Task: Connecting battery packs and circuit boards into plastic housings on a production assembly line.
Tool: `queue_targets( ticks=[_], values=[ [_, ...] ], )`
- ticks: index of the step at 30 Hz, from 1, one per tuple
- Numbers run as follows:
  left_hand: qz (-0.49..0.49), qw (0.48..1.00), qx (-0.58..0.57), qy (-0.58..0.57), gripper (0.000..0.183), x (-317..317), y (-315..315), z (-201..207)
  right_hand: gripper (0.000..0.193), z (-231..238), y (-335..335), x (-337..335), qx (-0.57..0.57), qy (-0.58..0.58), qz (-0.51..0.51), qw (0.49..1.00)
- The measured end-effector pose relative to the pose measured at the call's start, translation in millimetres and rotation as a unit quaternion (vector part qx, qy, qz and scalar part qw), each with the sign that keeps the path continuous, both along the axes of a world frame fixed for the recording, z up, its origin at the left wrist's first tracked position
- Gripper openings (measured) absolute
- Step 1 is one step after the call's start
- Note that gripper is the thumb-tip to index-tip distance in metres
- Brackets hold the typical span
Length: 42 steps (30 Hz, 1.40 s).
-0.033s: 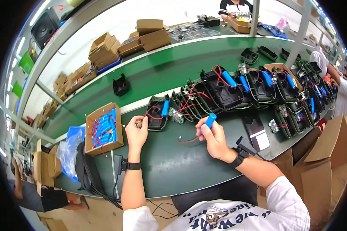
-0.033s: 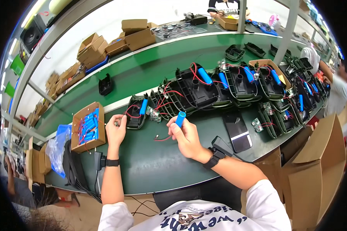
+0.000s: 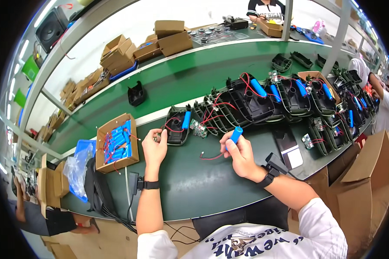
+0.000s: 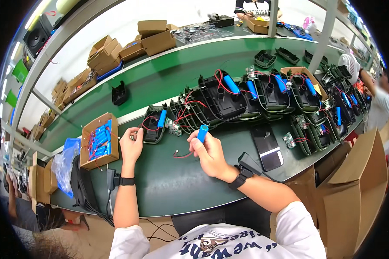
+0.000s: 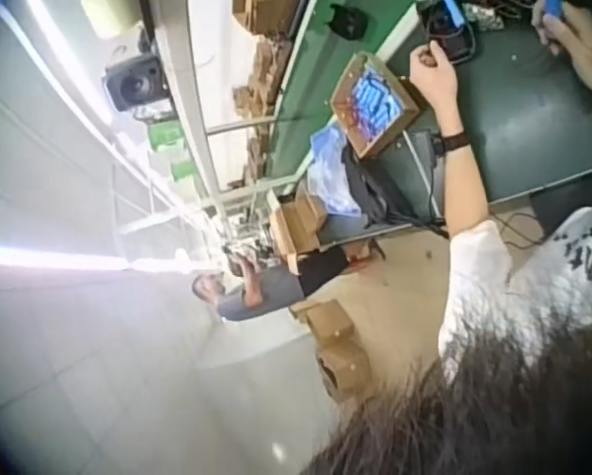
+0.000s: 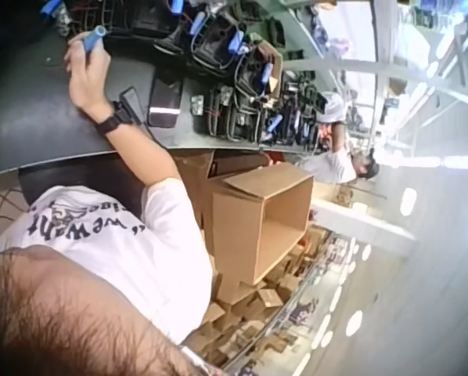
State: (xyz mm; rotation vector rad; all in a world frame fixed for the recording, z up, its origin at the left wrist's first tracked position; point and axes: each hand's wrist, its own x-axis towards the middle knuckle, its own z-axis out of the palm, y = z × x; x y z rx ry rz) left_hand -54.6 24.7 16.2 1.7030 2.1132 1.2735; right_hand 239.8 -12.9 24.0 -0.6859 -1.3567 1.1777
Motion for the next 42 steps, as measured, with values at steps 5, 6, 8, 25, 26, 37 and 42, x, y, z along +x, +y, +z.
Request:
queue_targets(
  ticks=[5,6,8,25,26,37,42],
  values=[
    [-0.003,1.000,0.005,-0.012,0.034,0,-6,-11,0.026,1,-5,-6,0.020,-0.035,0.019,0.999],
    [-0.023,0.999,0.009,-0.034,0.035,2,-6,-11,0.027,1,-7,-6,0.027,-0.045,0.019,0.998],
    [-0.037,0.999,-0.003,-0.030,0.038,8,-5,-11,0.027,2,-6,-4,0.027,-0.049,0.022,0.998],
    [0.042,0.998,0.033,0.039,0.024,-38,49,0,0.019,-6,-4,-11,0.008,-0.086,0.067,0.994],
    [0.045,0.998,0.045,0.026,0.023,-40,63,-4,0.020,-8,-5,-11,0.015,-0.102,0.071,0.992],
    [0.118,0.989,0.024,0.084,0.024,-31,174,0,0.023,-7,-3,-6,0.046,-0.127,0.073,0.988],
    [0.111,0.977,-0.039,0.177,0.026,-88,203,-27,0.023,7,-11,-11,0.054,-0.143,0.102,0.983]
  ],
)
